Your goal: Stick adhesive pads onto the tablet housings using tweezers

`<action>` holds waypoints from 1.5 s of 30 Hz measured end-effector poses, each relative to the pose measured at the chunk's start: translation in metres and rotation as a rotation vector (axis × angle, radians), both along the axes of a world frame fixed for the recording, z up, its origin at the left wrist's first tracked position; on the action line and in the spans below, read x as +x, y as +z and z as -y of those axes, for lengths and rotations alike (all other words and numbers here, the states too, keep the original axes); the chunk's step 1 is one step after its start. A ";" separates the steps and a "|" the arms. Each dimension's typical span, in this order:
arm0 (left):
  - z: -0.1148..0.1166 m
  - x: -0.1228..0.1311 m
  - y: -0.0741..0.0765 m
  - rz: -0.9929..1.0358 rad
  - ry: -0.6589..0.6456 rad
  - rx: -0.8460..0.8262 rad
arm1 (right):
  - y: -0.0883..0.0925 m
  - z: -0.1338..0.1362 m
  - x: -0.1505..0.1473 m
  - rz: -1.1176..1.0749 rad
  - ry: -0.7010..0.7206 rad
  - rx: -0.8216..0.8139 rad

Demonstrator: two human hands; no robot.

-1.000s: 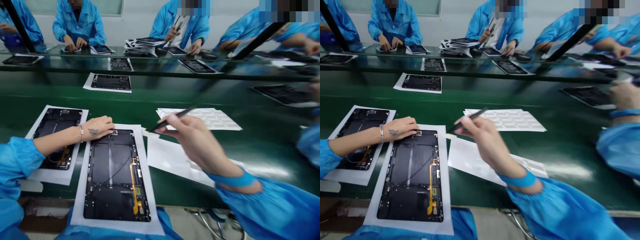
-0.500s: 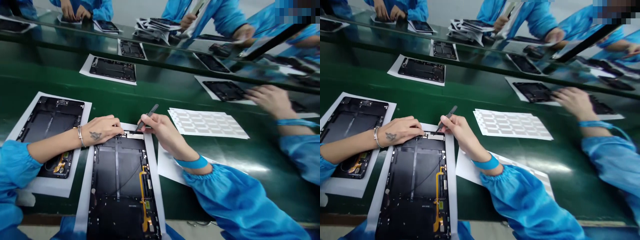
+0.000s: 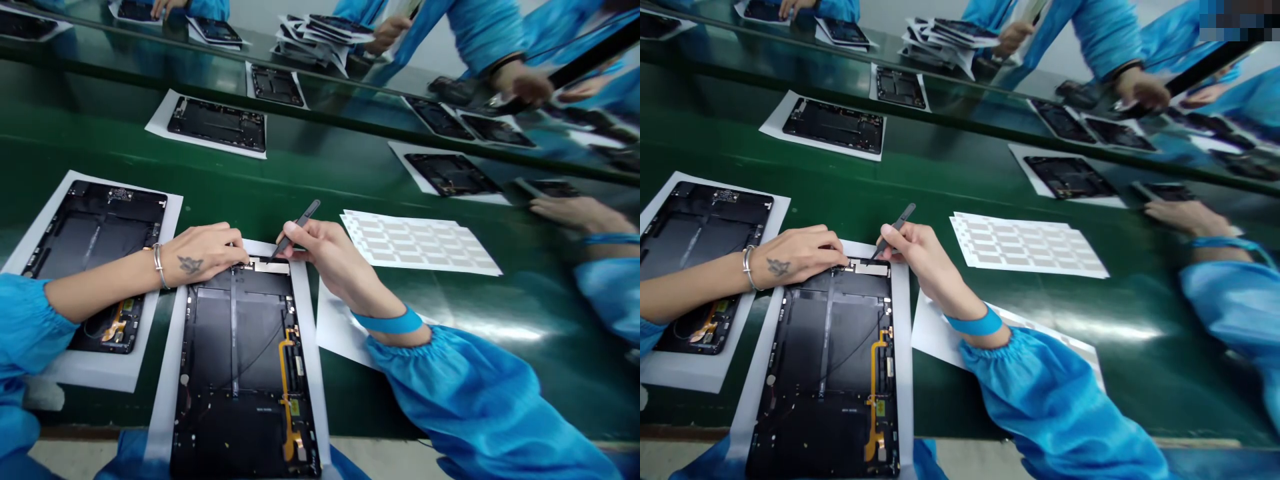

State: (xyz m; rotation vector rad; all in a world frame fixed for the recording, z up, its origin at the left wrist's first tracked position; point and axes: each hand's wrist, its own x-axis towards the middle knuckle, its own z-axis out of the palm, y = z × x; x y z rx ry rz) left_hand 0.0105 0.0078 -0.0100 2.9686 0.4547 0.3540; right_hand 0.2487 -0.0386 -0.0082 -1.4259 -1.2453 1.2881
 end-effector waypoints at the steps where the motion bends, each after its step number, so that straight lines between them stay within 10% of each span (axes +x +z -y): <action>1: 0.000 0.000 0.000 0.000 -0.002 0.001 | 0.000 0.000 0.000 0.004 0.002 0.001; 45: -0.001 0.001 -0.002 0.012 -0.021 0.052 | 0.001 -0.002 0.001 0.013 -0.021 -0.014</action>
